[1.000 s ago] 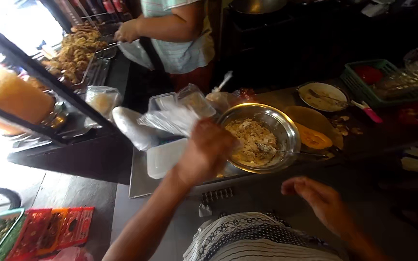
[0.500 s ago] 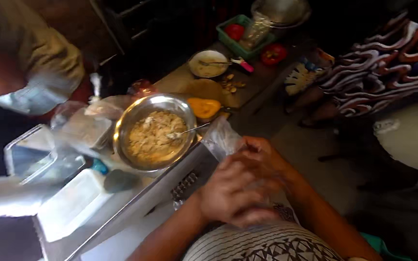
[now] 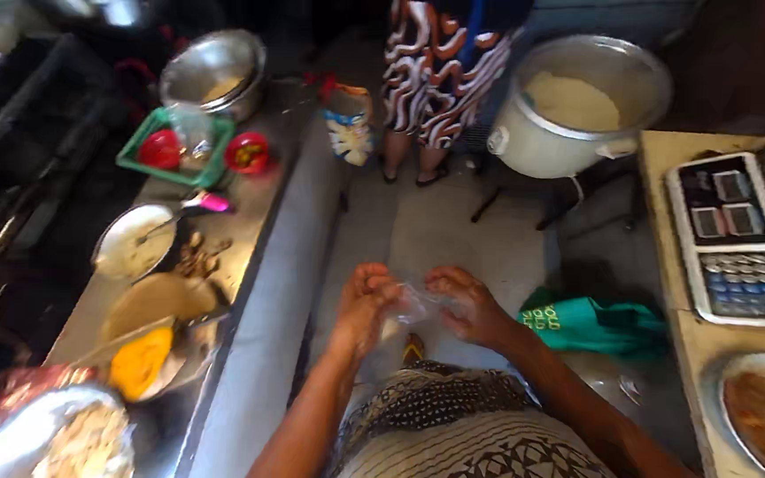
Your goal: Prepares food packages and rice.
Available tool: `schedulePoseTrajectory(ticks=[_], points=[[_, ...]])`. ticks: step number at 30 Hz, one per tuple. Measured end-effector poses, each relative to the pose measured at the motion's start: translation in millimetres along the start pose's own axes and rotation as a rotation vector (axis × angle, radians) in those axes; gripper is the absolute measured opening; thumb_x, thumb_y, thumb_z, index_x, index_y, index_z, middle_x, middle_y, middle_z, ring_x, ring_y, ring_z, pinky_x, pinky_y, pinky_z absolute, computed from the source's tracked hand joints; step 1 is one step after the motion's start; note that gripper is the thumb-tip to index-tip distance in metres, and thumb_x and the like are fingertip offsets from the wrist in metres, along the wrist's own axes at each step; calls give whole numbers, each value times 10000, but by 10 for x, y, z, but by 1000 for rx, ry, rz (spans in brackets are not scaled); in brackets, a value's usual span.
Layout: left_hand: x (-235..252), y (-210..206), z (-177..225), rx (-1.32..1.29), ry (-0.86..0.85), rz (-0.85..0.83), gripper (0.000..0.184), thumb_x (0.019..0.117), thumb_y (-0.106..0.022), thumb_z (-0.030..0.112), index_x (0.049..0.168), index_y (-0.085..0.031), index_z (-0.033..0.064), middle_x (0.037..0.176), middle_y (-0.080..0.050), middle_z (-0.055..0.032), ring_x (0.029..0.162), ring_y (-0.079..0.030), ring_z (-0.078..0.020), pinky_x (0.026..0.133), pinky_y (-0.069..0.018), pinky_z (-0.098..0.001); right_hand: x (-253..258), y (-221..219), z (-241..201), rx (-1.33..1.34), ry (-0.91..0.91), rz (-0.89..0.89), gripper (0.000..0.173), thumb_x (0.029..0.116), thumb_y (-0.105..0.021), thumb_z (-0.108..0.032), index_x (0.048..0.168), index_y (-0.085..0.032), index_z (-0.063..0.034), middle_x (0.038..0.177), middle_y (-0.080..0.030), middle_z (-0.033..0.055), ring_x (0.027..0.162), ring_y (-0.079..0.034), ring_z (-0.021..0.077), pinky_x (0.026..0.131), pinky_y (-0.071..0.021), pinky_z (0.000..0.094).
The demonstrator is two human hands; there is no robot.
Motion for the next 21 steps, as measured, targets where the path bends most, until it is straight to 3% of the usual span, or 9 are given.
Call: schedulePoseTrajectory(ticks=[2,4,7,10,13,15,18,20,21], points=[[281,-233,-15,50,-77,-21,241,938,-605,-61,1161,-523,-20,854,-675,-44,703,-675,-114,666,-600,-278,-116,258,271,75,-121,-48,490,933,-603,-335,1269,-679,12,1405,-599,190,1334,-543,325,1119,-419,545],[535,-441,-50,211,-195,-59,162,958,-637,10,1107,-587,-30,831,-667,-31,672,-643,-86,631,-570,-244,-199,522,460,178,-185,115,543,982,-559,-443,1252,-669,15,1390,-604,177,1328,-546,261,1121,-444,460],[824,-798,-118,568,-397,-174,176,986,-631,112,1091,-661,-26,851,-670,-28,696,-614,-42,649,-534,-214,-140,799,584,214,-229,287,638,948,-619,-498,1275,-608,50,1339,-612,187,1275,-571,227,1083,-479,406],[1094,-1171,-182,730,-542,-338,171,975,-604,76,1055,-697,-43,824,-684,-64,679,-613,-58,653,-539,-229,150,864,621,151,-366,166,551,925,-733,-353,1305,-609,27,1227,-677,177,1123,-668,232,1003,-546,418],[1446,-1329,-80,913,-617,-399,184,957,-595,73,1057,-701,-40,777,-666,-79,633,-594,-95,615,-528,-260,366,1020,859,-2,-463,84,275,1025,-574,-173,1208,-666,10,1031,-725,168,927,-714,274,868,-577,471],[1739,-1347,23,1142,-595,-453,229,962,-611,112,1126,-698,-22,827,-673,-115,671,-622,-184,651,-551,-350,448,1193,1076,-107,-498,100,251,1038,-515,-117,1136,-710,5,1017,-732,169,938,-717,294,882,-574,488],[2259,-1337,123,1460,-426,-507,307,920,-627,67,1211,-681,-11,1090,-696,-213,935,-700,-367,843,-566,-550,567,1479,1404,-187,-543,270,222,1021,-536,-107,1067,-720,7,933,-728,154,854,-716,272,804,-592,462],[2688,-1298,202,1490,-285,-485,338,910,-656,100,1230,-666,-7,1146,-673,-220,980,-684,-373,868,-551,-558,725,1699,1627,-250,-642,349,208,1019,-563,-124,1056,-721,8,934,-728,159,852,-719,286,794,-595,489],[2897,-1292,259,1450,-226,-466,350,905,-678,129,1226,-658,-9,1110,-671,-208,951,-674,-350,854,-550,-538,839,1794,1732,-275,-728,342,210,1021,-570,-142,1059,-719,2,959,-723,165,884,-713,303,818,-583,515]])
Point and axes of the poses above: each hand's wrist, its own x-axis towards the middle knuckle, its own y-axis out of the back of the hand, z = x × y, the point moved 4 cm from there along x, towards the middle knuckle
